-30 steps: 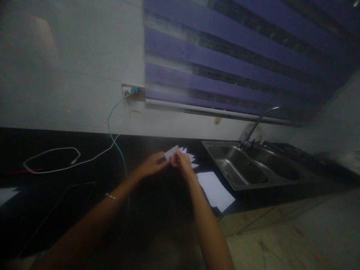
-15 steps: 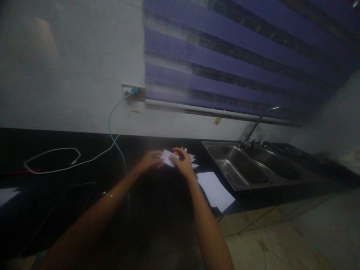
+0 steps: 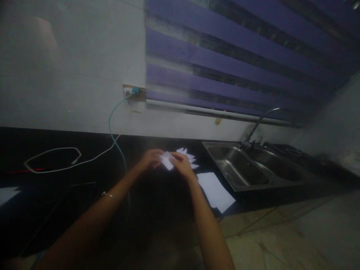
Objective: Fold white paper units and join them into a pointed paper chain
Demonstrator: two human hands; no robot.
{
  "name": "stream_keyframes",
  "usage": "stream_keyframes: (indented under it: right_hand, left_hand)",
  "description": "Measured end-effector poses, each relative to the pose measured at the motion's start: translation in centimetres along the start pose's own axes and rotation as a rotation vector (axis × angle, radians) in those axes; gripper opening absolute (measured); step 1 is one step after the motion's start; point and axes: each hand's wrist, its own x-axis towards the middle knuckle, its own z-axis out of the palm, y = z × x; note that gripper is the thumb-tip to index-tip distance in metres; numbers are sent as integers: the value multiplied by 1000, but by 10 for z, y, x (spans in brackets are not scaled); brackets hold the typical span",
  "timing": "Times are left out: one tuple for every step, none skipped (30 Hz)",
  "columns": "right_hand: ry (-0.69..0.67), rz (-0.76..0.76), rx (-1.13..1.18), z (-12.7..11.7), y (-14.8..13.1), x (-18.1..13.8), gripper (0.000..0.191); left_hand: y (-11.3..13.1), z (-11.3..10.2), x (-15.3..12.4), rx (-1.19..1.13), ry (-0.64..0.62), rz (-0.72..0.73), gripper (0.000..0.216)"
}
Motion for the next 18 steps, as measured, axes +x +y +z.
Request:
stream_keyframes:
  right_hand:
    - [1,3,10,1,1,0,30]
    - [4,5,12,1,1,0,30]
    - [12,7,8,2,0,-1,30]
    - [22,8,1,3,-1,-1,30]
    - [33,12,-2,4,-3,-2,29]
    - [42,18,0,5,-4,-3,28]
    - [49,22,5,6,-6,-4,27]
    - [56,21,9,7,-7,-4,26]
    - [68,15,11,8,-8,-4,24]
    - [85,3,11,8,-8,-4,23]
    - [107,-10,8,8,-9,-4,23]
    - [131,-23,3,7,-8,-4,23]
    - [156,-34,-3,7,-8,-3,24]
    - [179,-43,-9,6,-8,-3,24]
    - [197,-54,-17,5,-7,-2,23]
    - [205,-67,-27,5,-7,-2,23]
    - [202,-83,-39,4,-7,-2,22]
    - [193,-103,-49,4,-7,-2,20]
  left_hand:
    - [1,0,0,1,24,12,28]
    - [2,1,0,2,47,26,28]
    - [5,2,-1,2,69,39,28]
    - [7,3,-2,1,88,48,26]
    - [10,4,-3,-4,102,54,25]
    - [12,5,-5,-12,118,60,25]
    - [14,5,-6,-25,128,66,25]
    - [15,6,-7,-44,134,72,27]
    - [15,6,-7,-68,131,75,31]
    - [14,7,-6,-91,117,72,34]
    - [12,7,-5,-112,98,67,38]
    - [10,8,-3,-116,66,52,41]
    - [7,9,-1,-98,33,42,42]
    - [3,10,0,-60,20,42,41]
    - [1,11,1,-4,7,37,39]
    - [-1,13,2,65,2,48,38]
    - [-3,15,2,125,-8,70,38]
    - [-3,17,1,175,-7,86,40]
